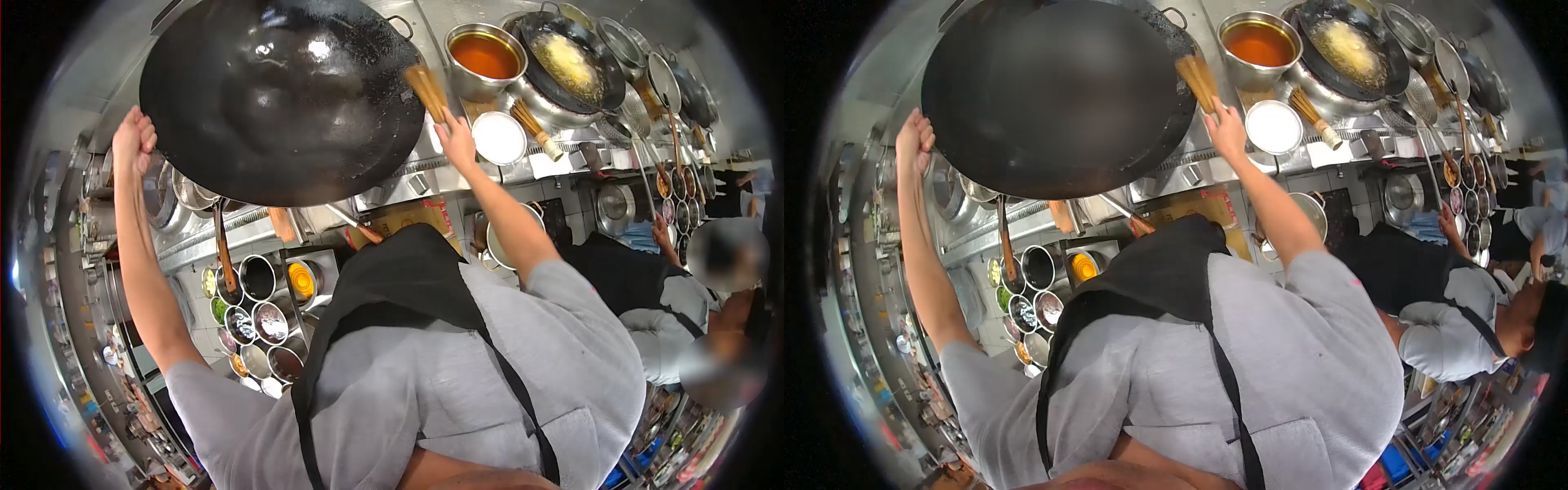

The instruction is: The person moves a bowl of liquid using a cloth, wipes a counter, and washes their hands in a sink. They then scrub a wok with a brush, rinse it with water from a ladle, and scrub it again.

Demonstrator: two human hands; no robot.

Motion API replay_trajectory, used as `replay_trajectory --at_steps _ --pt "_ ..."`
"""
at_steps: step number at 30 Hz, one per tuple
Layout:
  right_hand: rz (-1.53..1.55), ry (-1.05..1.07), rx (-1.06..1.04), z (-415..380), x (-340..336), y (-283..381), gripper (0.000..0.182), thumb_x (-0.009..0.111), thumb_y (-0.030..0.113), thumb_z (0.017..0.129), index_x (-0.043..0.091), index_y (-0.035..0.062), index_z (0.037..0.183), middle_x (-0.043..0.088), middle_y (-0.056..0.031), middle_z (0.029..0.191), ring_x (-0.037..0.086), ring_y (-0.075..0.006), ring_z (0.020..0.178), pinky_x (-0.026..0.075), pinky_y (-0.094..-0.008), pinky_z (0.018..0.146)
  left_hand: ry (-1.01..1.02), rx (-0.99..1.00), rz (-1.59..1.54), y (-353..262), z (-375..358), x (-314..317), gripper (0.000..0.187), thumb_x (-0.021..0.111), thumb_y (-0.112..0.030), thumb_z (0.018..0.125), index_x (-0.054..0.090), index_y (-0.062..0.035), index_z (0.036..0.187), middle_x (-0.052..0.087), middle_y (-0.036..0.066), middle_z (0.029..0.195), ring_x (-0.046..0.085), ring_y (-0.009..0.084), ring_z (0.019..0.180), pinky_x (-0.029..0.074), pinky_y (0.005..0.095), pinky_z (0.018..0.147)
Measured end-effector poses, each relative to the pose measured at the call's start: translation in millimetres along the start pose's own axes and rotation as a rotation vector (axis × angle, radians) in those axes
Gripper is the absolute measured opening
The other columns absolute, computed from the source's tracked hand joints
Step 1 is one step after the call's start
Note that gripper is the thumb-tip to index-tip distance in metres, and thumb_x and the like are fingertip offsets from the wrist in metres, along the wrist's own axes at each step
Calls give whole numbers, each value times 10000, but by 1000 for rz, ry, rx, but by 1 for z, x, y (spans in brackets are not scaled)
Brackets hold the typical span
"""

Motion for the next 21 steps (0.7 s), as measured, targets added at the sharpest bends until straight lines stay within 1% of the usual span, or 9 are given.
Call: replay_trajectory --at_steps 3,9,12,13,15,18,19,20,21 --pt "106 -39 276 -32 23 -38 511 600 291 881 504 78 1335 591 -279 1069 561 -431 993 447 -465 879 -62 -74 -25 48 20 -45 308 412 -233 1003 360 -164 708 242 -59 540 202 60 390 168 236 342" --pt "-19 -8 154 -83 38 -42 540 665 225 829 498 30 1305 525 -230 1140 510 -396 1057 411 -459 910 -47 -56 -198 100 -30 -62 322 382 -198 1020 358 -166 700 237 -54 547 209 72 415 178 254 376" --pt "136 -59 151 -117 42 -21 302 624 140 841 581 -15 1097 562 -214 1074 544 -353 987 427 -415 879 -201 -4 -256 130 -48 -67 350 430 -250 1006 351 -184 671 236 -58 532 208 74 413 181 265 379" --pt "399 75 352 -134 58 -21 240 610 121 842 596 -23 1033 590 -192 1006 576 -317 897 455 -390 822 -194 13 -342 141 -53 -66 344 436 -264 1004 365 -180 678 248 -56 523 219 79 413 180 268 377" --pt "383 317 306 -159 82 3 163 596 132 858 631 12 962 664 -126 898 622 -218 844 477 -340 773 -295 38 -421 183 -66 -62 351 447 -305 1002 376 -163 689 286 -50 518 244 96 396 190 276 374" --pt "443 826 304 -196 135 37 298 662 265 868 640 4 1011 688 -102 920 631 -172 845 483 -297 778 -313 27 -537 229 -104 -17 339 401 -248 1001 331 -177 676 248 -49 538 221 93 425 194 278 401" --pt "533 897 384 -210 163 34 395 672 306 866 619 -33 1061 684 -92 933 623 -160 848 478 -288 767 -374 -25 -572 236 -113 -3 328 398 -237 994 325 -187 677 238 -49 535 214 92 425 185 276 402" --pt "495 925 239 -216 190 31 419 687 298 858 580 -44 1076 671 -87 895 616 -145 777 476 -270 709 -334 12 -591 247 -110 2 327 384 -247 1000 321 -189 684 240 -46 537 203 96 422 179 276 403" --pt "643 1276 352 -218 173 76 358 681 282 859 551 -14 1013 653 -68 835 614 -140 713 465 -263 639 -319 14 -608 250 -111 12 327 384 -247 1000 321 -189 684 240 -46 537 203 96 422 179 276 403"
Point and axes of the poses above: each hand's wrist, its own z-axis towards the middle knuckle, its own x-axis out of the palm, y = z × x, the point moved 7 cm from there along z, towards the middle knuckle
